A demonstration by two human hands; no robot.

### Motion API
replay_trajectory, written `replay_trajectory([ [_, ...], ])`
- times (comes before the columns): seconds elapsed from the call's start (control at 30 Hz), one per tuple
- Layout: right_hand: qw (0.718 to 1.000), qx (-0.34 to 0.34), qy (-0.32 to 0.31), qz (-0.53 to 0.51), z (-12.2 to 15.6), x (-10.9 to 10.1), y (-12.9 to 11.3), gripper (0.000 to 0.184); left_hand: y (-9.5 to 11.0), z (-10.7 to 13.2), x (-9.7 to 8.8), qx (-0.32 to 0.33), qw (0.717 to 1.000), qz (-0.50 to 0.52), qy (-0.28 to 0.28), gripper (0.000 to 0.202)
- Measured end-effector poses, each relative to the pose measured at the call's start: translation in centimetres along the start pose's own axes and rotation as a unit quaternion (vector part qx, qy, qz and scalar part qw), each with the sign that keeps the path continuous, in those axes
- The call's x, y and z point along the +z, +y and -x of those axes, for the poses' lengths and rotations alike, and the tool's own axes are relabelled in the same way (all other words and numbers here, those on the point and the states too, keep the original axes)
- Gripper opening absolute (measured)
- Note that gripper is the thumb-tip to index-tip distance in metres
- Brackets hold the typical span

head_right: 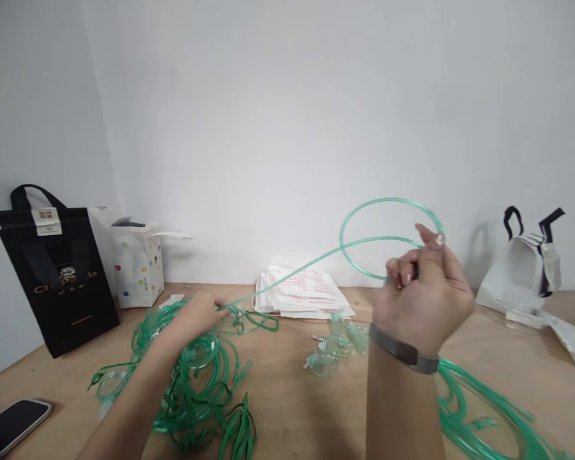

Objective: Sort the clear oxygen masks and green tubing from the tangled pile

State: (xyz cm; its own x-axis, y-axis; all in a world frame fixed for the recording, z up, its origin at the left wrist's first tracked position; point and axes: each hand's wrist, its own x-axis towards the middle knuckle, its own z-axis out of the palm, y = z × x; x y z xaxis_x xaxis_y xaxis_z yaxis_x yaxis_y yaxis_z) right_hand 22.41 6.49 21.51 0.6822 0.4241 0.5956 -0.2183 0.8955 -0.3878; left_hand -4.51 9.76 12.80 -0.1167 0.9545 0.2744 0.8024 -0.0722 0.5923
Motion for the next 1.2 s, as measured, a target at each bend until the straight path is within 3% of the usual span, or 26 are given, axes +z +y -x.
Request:
replay_trajectory([
  [0.13, 0.998, -0.023, -0.001, 0.064, 0.6, 0.3, 0.1, 0.013, -2.5, -0.5, -3.0, -0.057, 0.994, -0.028, 0.086, 0.028],
  [0.23, 0.988, -0.013, -0.023, 0.153, 1.4, 0.9, 1.5, 0.023, -2.2, -0.2, -4.6, -0.056, 0.992, -0.019, 0.113, 0.036],
  [0.4, 0.954, 0.055, -0.061, 0.287, 1.7, 1.0, 3.6, 0.038, 0.8, 1.5, -6.0, 0.032, 0.993, 0.088, 0.074, 0.033],
  [0.5, 0.957, 0.106, -0.094, 0.254, 1.9, 1.2, 3.5, 0.038, 2.4, 2.4, -5.8, 0.103, 0.957, 0.267, 0.041, 0.026],
  [0.57, 0.953, 0.137, -0.166, 0.214, 2.6, 1.7, 3.1, 0.036, 3.2, 2.6, -5.2, 0.115, 0.918, 0.378, 0.035, 0.024],
  [0.63, 0.931, 0.163, -0.266, 0.190, 3.6, 2.3, 2.7, 0.034, 3.8, 2.6, -4.4, 0.097, 0.887, 0.450, 0.034, 0.024],
  [0.7, 0.889, 0.200, -0.368, 0.187, 4.9, 3.0, 2.5, 0.033, 4.4, 2.5, -3.6, 0.079, 0.864, 0.497, 0.028, 0.024],
  [0.8, 0.811, 0.263, -0.482, 0.201, 6.4, 3.9, 2.4, 0.034, 4.9, 2.3, -2.6, 0.067, 0.852, 0.516, 0.060, 0.024],
  [0.87, 0.778, 0.278, -0.517, 0.224, 7.0, 4.2, 2.4, 0.035, 5.2, 2.3, -2.2, 0.071, 0.848, 0.517, 0.097, 0.023],
  [0.97, 0.766, 0.227, -0.540, 0.265, 7.5, 4.4, 2.4, 0.027, 5.6, 2.5, -2.0, 0.081, 0.844, 0.514, 0.131, 0.023],
  [1.07, 0.756, 0.168, -0.556, 0.301, 7.3, 4.5, 2.3, 0.023, 5.7, 2.9, -2.2, 0.110, 0.887, 0.404, 0.195, 0.021],
  [1.13, 0.771, 0.168, -0.531, 0.309, 6.8, 4.2, 2.3, 0.026, 5.2, 2.9, -2.7, 0.116, 0.930, 0.231, 0.262, 0.019],
  [1.2, 0.816, 0.174, -0.467, 0.293, 5.9, 3.6, 2.3, 0.027, 4.1, 2.6, -3.4, 0.078, 0.951, 0.070, 0.292, 0.021],
])
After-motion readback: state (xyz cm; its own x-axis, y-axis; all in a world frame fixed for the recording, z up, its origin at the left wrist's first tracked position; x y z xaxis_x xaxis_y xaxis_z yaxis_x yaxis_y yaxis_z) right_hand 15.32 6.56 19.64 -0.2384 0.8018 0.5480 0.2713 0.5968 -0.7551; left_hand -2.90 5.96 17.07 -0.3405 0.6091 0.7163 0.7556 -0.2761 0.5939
